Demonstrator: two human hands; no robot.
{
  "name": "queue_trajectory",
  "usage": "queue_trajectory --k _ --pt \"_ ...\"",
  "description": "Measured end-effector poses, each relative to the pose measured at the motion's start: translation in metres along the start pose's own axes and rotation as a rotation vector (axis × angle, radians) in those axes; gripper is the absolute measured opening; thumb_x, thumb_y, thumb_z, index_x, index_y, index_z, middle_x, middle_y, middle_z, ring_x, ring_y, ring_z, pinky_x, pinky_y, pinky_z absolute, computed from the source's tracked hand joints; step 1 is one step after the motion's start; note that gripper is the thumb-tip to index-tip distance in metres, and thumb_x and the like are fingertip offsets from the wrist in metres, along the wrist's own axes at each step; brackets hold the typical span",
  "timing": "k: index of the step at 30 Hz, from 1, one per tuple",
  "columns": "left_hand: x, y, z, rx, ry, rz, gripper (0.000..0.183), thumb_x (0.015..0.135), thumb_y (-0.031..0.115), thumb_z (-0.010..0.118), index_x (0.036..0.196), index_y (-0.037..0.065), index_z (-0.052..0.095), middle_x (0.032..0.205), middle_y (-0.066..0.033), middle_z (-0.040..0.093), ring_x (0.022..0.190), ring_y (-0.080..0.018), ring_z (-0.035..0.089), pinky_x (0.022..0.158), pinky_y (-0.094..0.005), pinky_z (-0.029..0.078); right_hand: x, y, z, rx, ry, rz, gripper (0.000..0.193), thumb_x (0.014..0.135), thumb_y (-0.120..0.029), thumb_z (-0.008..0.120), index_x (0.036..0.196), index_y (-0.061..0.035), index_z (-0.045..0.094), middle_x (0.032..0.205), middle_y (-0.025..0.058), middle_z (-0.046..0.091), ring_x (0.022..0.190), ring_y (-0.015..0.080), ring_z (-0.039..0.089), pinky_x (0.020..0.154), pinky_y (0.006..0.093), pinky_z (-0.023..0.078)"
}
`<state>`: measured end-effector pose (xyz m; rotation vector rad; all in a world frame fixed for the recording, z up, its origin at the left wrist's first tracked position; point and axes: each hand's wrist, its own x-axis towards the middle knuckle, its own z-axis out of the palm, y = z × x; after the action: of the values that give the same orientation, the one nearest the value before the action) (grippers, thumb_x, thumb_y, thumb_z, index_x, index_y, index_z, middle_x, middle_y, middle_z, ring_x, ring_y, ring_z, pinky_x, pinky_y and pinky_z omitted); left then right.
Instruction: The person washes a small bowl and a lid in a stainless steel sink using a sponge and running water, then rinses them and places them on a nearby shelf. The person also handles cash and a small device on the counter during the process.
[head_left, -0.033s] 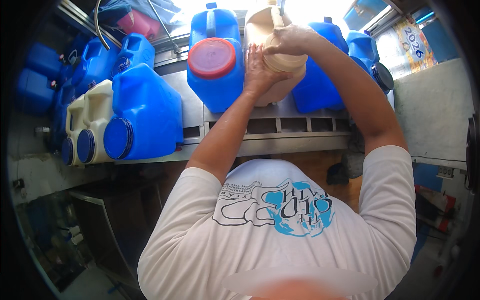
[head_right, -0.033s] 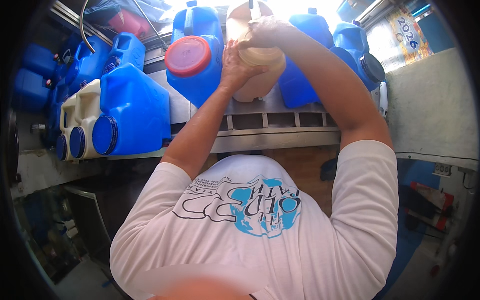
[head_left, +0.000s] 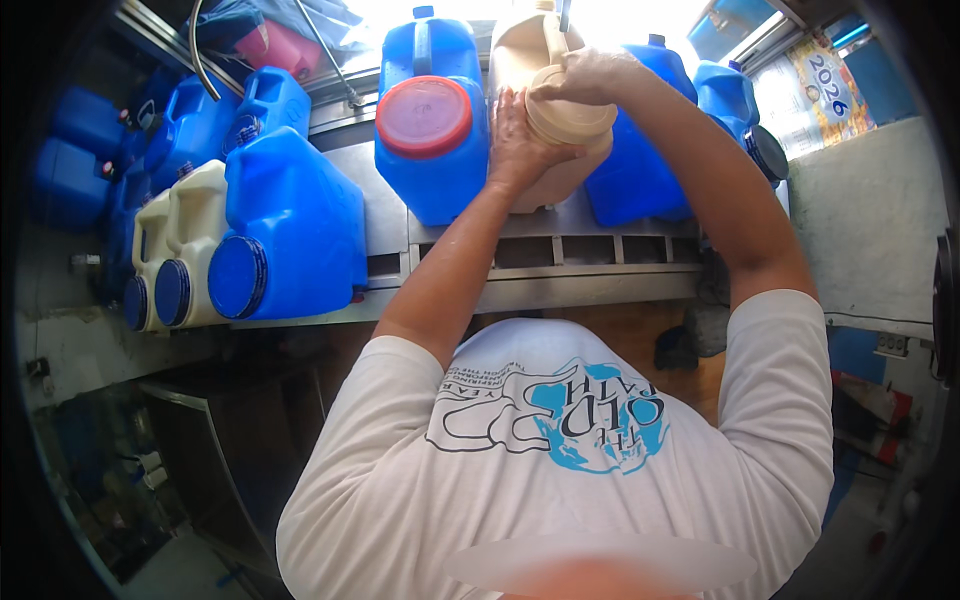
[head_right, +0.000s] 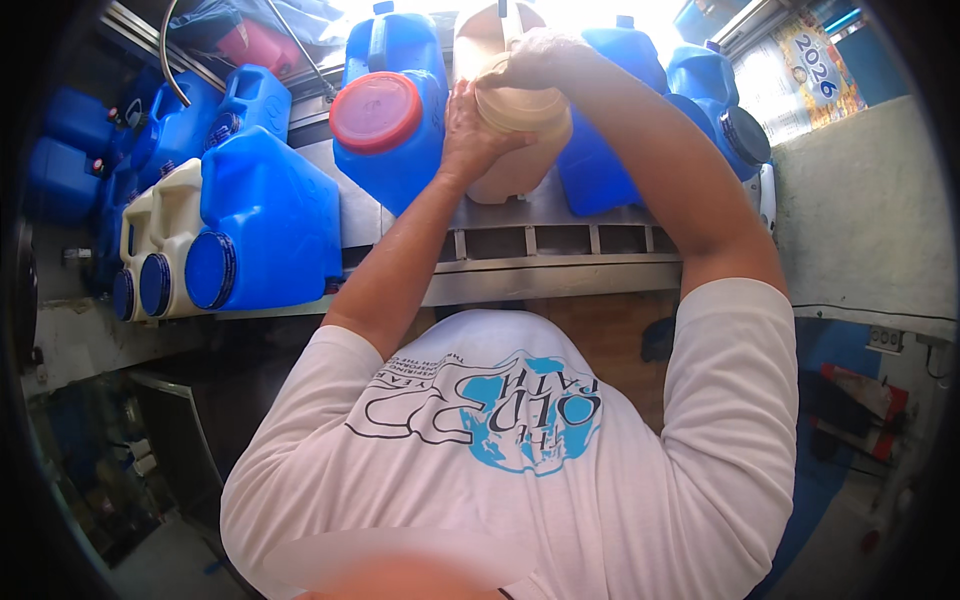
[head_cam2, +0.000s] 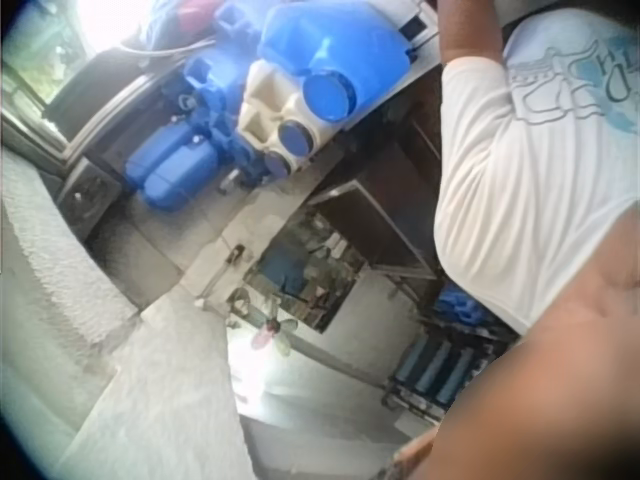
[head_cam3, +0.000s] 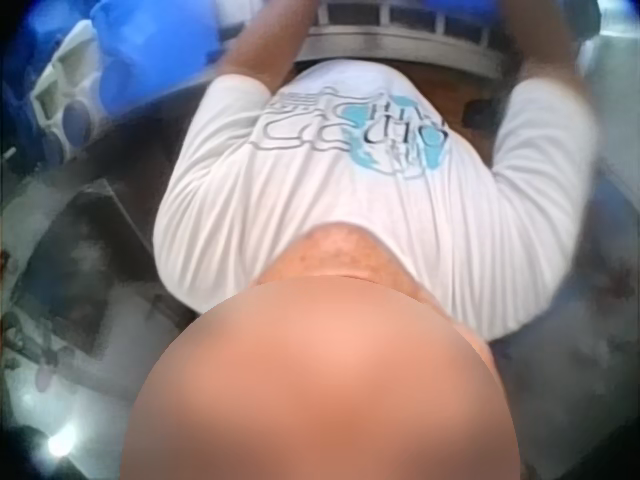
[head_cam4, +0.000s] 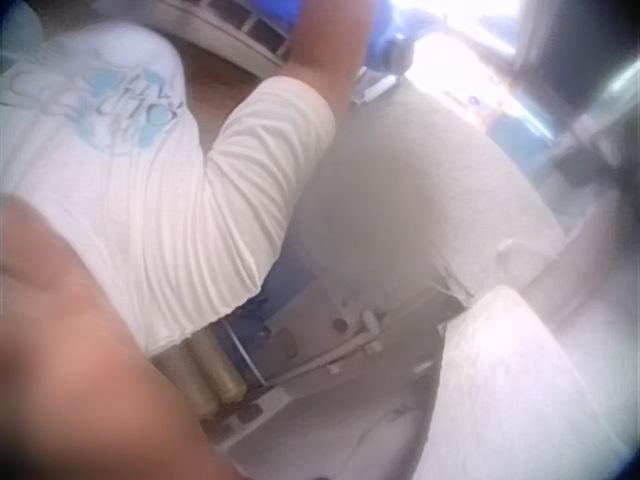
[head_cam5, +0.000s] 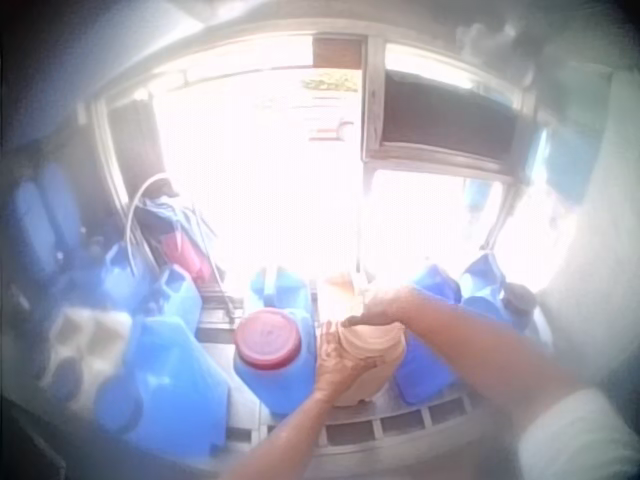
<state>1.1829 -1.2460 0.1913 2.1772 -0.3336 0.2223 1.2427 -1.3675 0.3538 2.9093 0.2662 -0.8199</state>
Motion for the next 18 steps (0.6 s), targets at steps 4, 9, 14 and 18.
queue_trajectory --k 4,9,14,18 --pt "0.005 -0.002 0.001 -0.061 -0.015 0.006 0.135 0.045 0.065 0.086 0.148 0.002 0.024 0.153 -0.0267 0.020 0.146 -0.0376 0.012 0.120 -0.0438 0.015 0.001 0.027 0.017 0.045 0.323 -0.223 0.084 0.072 -0.066 0.062 0.127 -0.0023 0.058 0.122 0.0216 0.061 0.109 0.0348 0.061 0.094 0.0422 0.049" --pt "0.011 0.000 0.004 -0.094 0.017 0.024 0.132 0.046 0.060 0.088 0.146 0.001 0.026 0.153 -0.0267 0.021 0.145 -0.0380 0.014 0.119 -0.0439 0.017 0.028 0.038 0.042 0.016 0.507 -0.274 0.088 0.074 -0.071 0.056 0.128 -0.0019 0.058 0.107 0.0223 0.067 0.101 0.0364 0.065 0.091 0.0414 0.051" --pt "0.009 0.008 -0.005 -0.103 -0.035 -0.036 0.125 0.051 0.051 0.090 0.146 0.000 0.026 0.150 -0.0234 0.028 0.144 -0.0355 0.018 0.118 -0.0419 0.021 0.003 0.003 0.008 0.071 0.224 -0.037 0.101 0.071 -0.072 0.057 0.138 0.0036 0.045 0.116 0.0247 0.064 0.107 0.0377 0.063 0.093 0.0415 0.050" --pt "0.009 0.004 0.000 -0.037 0.018 0.029 0.123 0.053 0.053 0.089 0.146 0.001 0.026 0.150 -0.0218 0.027 0.144 -0.0360 0.018 0.118 -0.0430 0.021 -0.007 -0.008 0.010 0.043 0.223 -0.009 0.101 0.067 -0.064 0.063 0.140 0.0032 0.042 0.125 0.0244 0.059 0.113 0.0372 0.059 0.096 0.0410 0.048"
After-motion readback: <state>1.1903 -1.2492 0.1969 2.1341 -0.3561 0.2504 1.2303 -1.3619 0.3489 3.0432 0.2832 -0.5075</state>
